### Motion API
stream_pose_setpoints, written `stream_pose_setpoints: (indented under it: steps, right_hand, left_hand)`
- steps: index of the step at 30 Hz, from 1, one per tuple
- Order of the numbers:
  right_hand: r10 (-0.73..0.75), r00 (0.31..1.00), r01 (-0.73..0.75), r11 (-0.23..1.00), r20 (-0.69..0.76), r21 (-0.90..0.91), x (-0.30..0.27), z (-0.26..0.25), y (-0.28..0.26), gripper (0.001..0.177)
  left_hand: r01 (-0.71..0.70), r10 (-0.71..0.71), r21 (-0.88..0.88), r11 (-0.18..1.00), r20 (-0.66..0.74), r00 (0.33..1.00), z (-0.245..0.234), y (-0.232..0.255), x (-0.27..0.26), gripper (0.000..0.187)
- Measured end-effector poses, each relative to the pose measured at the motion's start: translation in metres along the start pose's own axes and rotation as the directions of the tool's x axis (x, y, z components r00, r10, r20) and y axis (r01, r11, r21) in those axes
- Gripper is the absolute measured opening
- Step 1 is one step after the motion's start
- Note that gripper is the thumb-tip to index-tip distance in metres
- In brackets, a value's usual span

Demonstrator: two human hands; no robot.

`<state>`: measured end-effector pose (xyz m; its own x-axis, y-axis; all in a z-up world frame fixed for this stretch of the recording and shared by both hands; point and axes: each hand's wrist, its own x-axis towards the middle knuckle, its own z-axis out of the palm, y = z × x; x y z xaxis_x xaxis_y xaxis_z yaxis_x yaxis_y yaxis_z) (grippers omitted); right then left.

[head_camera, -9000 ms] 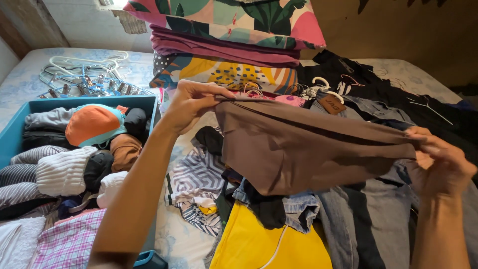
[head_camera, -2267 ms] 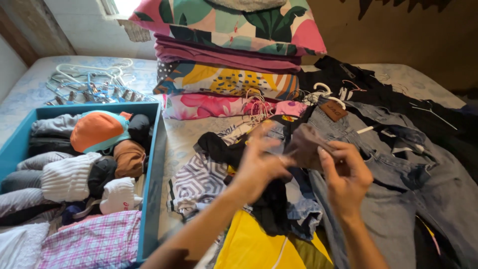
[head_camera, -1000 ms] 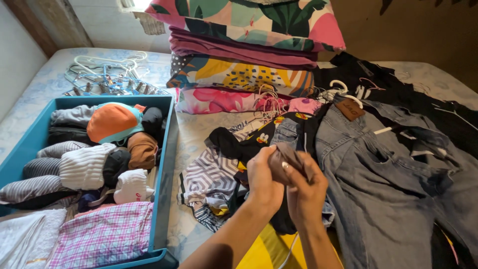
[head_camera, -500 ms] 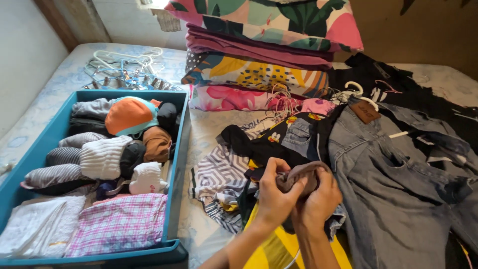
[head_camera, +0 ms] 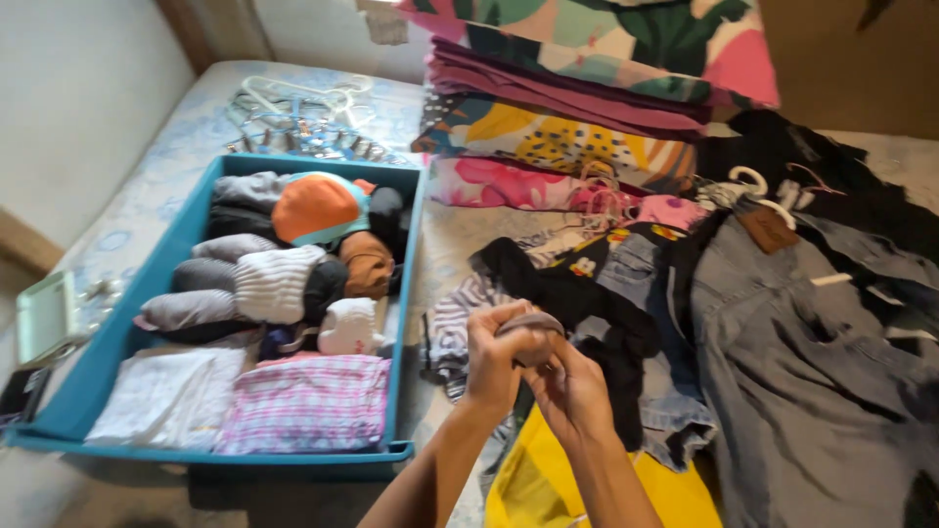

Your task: Organizing and folding clothes and putting them into a storage bin.

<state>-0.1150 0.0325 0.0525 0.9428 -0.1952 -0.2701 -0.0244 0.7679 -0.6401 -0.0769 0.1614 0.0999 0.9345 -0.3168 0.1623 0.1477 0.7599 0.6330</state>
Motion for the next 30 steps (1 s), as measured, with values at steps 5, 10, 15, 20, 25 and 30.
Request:
stream_pose_setpoints:
  steps: [5, 10, 15, 20, 25, 30]
  right_hand:
    - [0.041, 0.991, -0.068, 0.975, 0.128, 0.212, -0.010, 0.052, 0.014, 0.029]
    - [0.044, 0.970, -0.114, 0.952, 0.240, 0.283, -0.023, 0.096, 0.039, 0.028]
    - [0.140, 0.915, -0.117, 0.990, 0.378, -0.083, -0.042, 0.129, 0.057, 0.047]
    - [0.287, 0.941, -0.263, 0.954, 0.181, -0.145, 0.001, 0.100, 0.125, 0.032]
    - [0.369, 0.928, -0.372, 0.927, 0.054, 0.043, 0.044, 0.063, 0.173, 0.026]
    - [0.401, 0.916, -0.400, 0.907, 0.021, 0.129, -0.027, 0.181, 0.151, 0.034]
  left_hand:
    - [-0.121, 0.203, 0.404, 0.907, -0.166, 0.965, -0.025, 0.039, -0.014, 0.005]
    - [-0.096, 0.412, 0.590, 0.802, -0.428, 0.804, -0.072, 0.050, -0.017, 0.009]
    - [0.179, -0.465, -0.601, 0.779, -0.363, 0.807, -0.084, 0.129, -0.042, 0.010]
    - [-0.061, -0.019, -0.249, 0.967, -0.307, 0.952, -0.105, 0.149, -0.075, 0.006]
    - [-0.262, 0.295, 0.243, 0.934, -0.110, 0.949, -0.137, 0.173, -0.085, 0.016]
    - [-0.144, 0.463, 0.531, 0.835, -0.538, 0.704, -0.157, 0.177, -0.067, 0.018]
